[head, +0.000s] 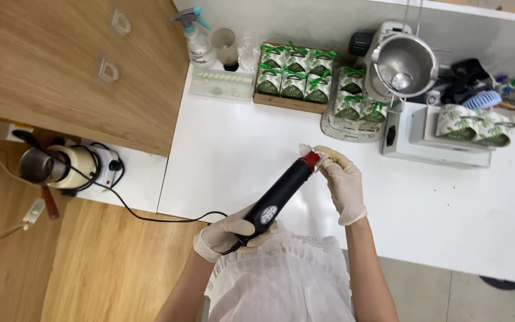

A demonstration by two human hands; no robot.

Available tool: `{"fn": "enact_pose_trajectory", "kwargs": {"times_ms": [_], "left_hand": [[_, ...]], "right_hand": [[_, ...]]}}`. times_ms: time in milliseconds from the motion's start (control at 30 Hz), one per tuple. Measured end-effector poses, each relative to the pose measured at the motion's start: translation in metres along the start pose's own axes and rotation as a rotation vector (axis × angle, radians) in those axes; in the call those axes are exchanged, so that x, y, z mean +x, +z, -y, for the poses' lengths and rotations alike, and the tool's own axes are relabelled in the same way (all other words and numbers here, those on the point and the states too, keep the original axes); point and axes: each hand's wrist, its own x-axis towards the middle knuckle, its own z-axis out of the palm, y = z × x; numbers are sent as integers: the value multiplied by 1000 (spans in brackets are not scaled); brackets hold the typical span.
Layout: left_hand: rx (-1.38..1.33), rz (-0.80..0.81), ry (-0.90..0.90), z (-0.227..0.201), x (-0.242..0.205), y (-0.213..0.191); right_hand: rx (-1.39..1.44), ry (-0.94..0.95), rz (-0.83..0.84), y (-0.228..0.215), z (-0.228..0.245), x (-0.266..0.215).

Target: The recorder uses a piece of tissue to clean wax or residue off the barrel of a handheld heat gun tool.

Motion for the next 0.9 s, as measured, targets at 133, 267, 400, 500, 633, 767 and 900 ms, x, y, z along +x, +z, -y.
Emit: {"fn": "enact_pose_trajectory", "kwargs": {"times_ms": [133, 267, 400, 500, 633, 767, 900], "left_hand": [[9, 39, -44, 1, -6, -20], [17, 27, -60, -8, -10, -35], [24, 68, -124, -13, -15, -52], [-45, 93, -193, -25, -23, -48], [-39, 195, -253, -36, -29, -70], [-87, 244, -262, -40, -27, -80], [-75, 194, -237, -40, -31, -79]], "right_hand": [[8, -35, -47, 3, -2, -10], [18, -68, -86, 12, -13, -20], [62, -100, -159, 12, -28, -39], [91, -128, -202, 24, -36, -47], [105, -170, -249, 36, -41, -56], [95, -159, -278, 42, -41, -57], [97, -150, -274, 47, -40, -52]]}}
